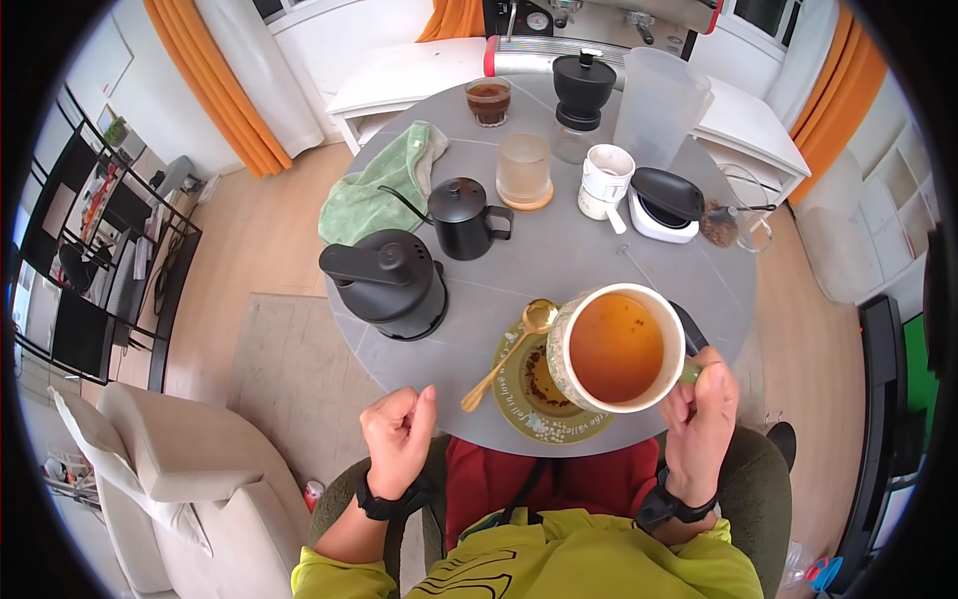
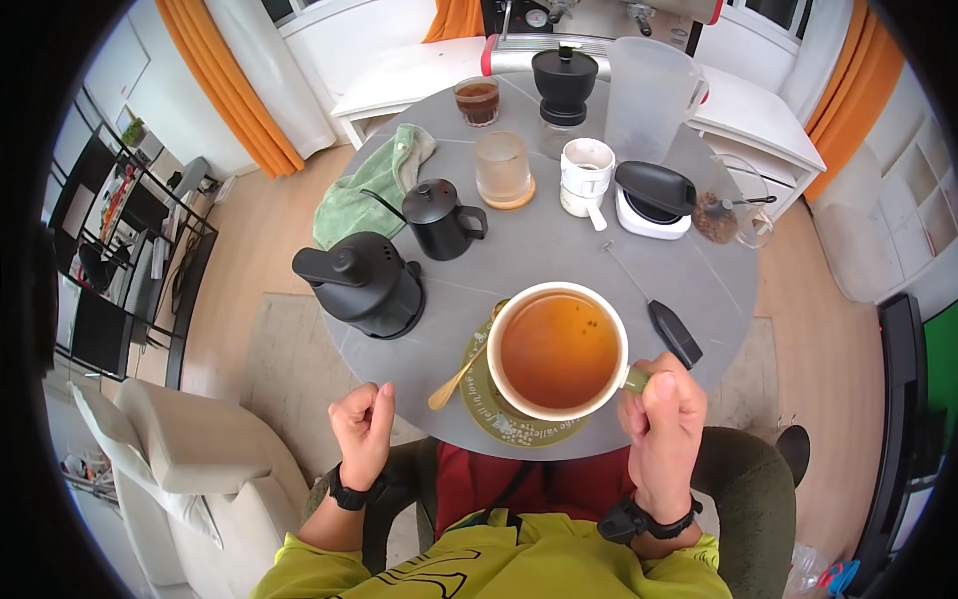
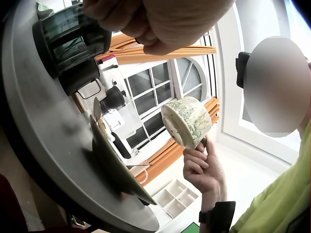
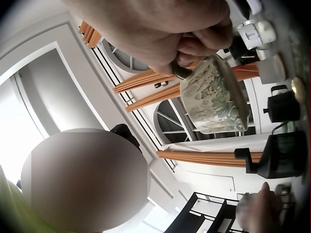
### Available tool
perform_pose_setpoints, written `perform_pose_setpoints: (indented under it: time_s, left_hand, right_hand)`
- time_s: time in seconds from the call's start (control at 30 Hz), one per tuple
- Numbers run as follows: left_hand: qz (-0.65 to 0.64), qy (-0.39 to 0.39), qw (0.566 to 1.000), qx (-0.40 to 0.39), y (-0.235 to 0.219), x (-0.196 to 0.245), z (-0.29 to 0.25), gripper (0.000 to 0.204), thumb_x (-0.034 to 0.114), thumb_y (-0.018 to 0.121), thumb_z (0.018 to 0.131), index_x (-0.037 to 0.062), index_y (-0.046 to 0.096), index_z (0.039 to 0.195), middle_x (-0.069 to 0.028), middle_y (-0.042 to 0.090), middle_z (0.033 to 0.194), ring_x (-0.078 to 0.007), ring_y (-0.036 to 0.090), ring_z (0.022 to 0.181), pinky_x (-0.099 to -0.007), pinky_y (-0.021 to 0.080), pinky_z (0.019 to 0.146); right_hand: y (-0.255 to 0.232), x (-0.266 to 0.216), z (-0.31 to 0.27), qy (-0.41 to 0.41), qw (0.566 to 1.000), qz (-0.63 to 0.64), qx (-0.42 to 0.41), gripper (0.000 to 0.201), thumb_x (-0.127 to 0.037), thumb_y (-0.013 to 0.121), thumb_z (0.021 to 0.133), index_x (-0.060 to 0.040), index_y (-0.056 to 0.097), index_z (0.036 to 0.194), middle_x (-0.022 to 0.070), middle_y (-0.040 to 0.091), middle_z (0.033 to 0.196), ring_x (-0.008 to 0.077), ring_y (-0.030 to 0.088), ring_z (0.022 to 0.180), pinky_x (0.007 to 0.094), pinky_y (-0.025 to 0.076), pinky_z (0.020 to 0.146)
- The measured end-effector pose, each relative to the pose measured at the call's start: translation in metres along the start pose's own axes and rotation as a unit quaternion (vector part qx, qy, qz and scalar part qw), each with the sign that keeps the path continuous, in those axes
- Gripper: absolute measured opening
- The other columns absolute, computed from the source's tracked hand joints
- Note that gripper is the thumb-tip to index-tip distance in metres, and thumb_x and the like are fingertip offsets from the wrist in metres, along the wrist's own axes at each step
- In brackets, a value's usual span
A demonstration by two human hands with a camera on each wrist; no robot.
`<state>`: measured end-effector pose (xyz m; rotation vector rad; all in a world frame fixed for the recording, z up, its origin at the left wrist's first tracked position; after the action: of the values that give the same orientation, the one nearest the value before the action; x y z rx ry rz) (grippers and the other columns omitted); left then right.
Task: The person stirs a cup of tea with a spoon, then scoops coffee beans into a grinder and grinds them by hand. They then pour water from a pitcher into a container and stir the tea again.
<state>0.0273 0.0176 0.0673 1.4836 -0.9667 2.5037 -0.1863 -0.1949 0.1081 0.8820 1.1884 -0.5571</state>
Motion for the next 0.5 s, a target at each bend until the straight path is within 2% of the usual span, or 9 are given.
perform_pose_setpoints:
  time_s: [0.5]
  left_hand:
    - [-0.004,-0.02,1.0,-0.003,0.002,-0.0054,-0.0027,0.038,0.004,0.063,0.086,0.0,0.038,0.058,-0.0068,0.03,0.05,-0.0134,0.026,0.046,-0.0292,0.023,0.043]
  right_hand:
    - [0.0006,0.0037,0.0014,0.014,1.0,0.009,0.003,0.039,-0.033,0.044,0.1,-0.0087,0.036,0.07,-0.0018,0.037,0.057,0.0034,0.028,0.047,0.0212,0.021,0.043]
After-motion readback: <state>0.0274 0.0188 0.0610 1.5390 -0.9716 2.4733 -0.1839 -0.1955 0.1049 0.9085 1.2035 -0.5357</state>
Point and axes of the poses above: each hand's wrist, its own z-axis towards the middle knuckle, its own y-axis out of the palm, x = y × z, the point moved 7 cm from there along z, towards the middle knuckle
